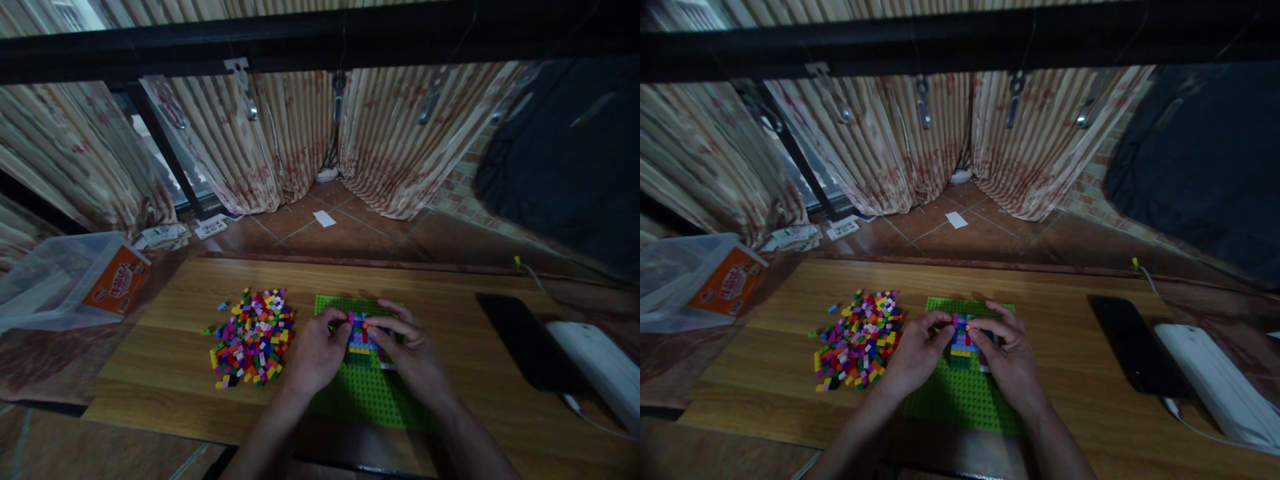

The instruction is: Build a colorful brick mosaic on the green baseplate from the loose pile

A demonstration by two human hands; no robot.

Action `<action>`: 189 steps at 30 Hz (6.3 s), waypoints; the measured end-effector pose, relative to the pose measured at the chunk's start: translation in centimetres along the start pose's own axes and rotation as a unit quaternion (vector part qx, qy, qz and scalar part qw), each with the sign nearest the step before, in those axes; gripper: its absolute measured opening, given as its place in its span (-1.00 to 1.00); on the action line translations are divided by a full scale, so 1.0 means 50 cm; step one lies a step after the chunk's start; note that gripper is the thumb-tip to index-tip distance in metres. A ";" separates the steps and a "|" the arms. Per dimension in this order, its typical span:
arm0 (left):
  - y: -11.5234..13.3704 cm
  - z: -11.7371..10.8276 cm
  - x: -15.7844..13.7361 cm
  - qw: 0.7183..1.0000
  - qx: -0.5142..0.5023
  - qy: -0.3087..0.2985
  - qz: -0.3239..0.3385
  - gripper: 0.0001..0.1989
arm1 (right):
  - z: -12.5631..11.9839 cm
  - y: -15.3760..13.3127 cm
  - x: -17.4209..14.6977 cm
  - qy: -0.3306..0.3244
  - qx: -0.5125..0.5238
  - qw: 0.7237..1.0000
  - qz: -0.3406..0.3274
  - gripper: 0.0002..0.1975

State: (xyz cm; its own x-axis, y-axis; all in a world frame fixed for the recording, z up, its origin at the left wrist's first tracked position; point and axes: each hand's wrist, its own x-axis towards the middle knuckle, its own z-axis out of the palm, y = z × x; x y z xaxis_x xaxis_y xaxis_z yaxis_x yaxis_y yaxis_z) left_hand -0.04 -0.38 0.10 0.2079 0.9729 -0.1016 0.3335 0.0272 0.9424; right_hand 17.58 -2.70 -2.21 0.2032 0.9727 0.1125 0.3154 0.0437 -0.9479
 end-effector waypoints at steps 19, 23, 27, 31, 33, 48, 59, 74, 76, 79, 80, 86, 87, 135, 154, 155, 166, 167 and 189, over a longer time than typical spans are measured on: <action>0.012 0.005 -0.004 1.000 0.003 0.011 -0.017 -0.82 | 0.011 0.000 0.007 0.016 0.032 0.999 0.040 -0.77; 0.012 0.005 -0.005 1.000 -0.001 0.013 -0.025 -0.84 | 0.014 -0.009 0.005 0.030 0.043 0.997 0.061 -0.72; 0.009 0.008 -0.005 1.000 -0.007 0.017 -0.025 -0.84 | 0.014 -0.018 0.002 -0.001 0.048 0.992 0.120 -0.54; 0.013 0.008 -0.008 0.999 -0.010 0.018 -0.031 -0.84 | 0.013 -0.024 0.003 -0.007 0.046 0.987 0.152 -0.51; 0.019 0.007 -0.009 0.999 -0.006 0.019 -0.033 -0.84 | 0.013 -0.023 0.005 -0.007 0.049 0.985 0.163 -0.53; 0.012 -0.013 0.006 0.912 -0.378 0.073 -0.144 -0.60 | -0.001 -0.018 0.003 0.001 0.068 0.991 0.118 -0.52; 0.047 -0.024 0.009 0.772 -0.624 0.009 -0.119 -0.53 | 0.037 -0.083 -0.033 0.014 -0.120 0.966 -0.228 -0.88; 0.058 0.033 -0.026 0.831 -0.554 -0.049 0.007 -0.50 | 0.042 -0.076 -0.022 0.002 -0.201 0.946 -0.254 -0.80; 0.057 0.028 -0.025 0.853 -0.521 -0.038 0.009 -0.52 | 0.020 -0.071 -0.012 0.023 -0.205 0.953 -0.221 -0.78; 0.043 0.015 -0.013 0.909 -0.414 0.050 -0.011 -0.63 | -0.024 -0.052 0.007 0.078 -0.212 0.963 -0.147 -0.73; 0.035 0.012 -0.008 0.927 -0.364 0.085 -0.019 -0.67 | -0.037 -0.044 0.012 0.090 -0.212 0.966 -0.122 -0.72; -0.009 0.020 0.012 0.984 -0.143 0.099 -0.040 -0.66 | -0.047 -0.022 0.018 0.067 -0.203 0.975 -0.058 -0.71; -0.010 0.025 0.011 0.986 -0.139 0.078 -0.049 -0.63 | -0.042 -0.023 0.016 0.065 -0.206 0.975 -0.061 -0.72; 0.011 0.090 0.062 0.988 -0.134 0.061 0.052 -0.82 | -0.017 -0.011 0.044 -0.036 0.055 0.997 0.044 -0.76; 0.022 0.092 0.028 0.963 -0.232 0.133 0.010 -0.68 | 0.025 0.013 0.011 0.155 0.255 0.941 0.161 -0.57; 0.021 0.094 0.029 0.962 -0.237 0.135 0.011 -0.66 | 0.031 0.012 0.010 0.152 0.251 0.941 0.165 -0.57; 0.021 0.108 0.032 0.946 -0.280 0.160 0.031 -0.65 | 0.011 0.017 0.029 0.128 0.242 0.950 0.150 -0.58; 0.020 0.099 0.031 0.950 -0.263 0.165 0.040 -0.70 | 0.008 0.015 0.031 0.135 0.247 0.948 0.146 -0.60; -0.057 -0.329 -0.062 0.945 0.323 0.059 -0.007 -0.64 | -0.016 -0.014 0.045 0.226 0.267 0.921 0.170 -0.78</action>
State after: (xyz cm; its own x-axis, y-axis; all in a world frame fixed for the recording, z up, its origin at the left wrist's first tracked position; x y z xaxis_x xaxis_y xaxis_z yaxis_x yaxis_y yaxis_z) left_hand -16.75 0.29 2.98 0.1086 0.9932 -0.0409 0.8343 -0.0687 0.5470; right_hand 18.54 -0.70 -1.06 0.6096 0.7618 -0.2192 -0.3143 -0.0216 -0.9491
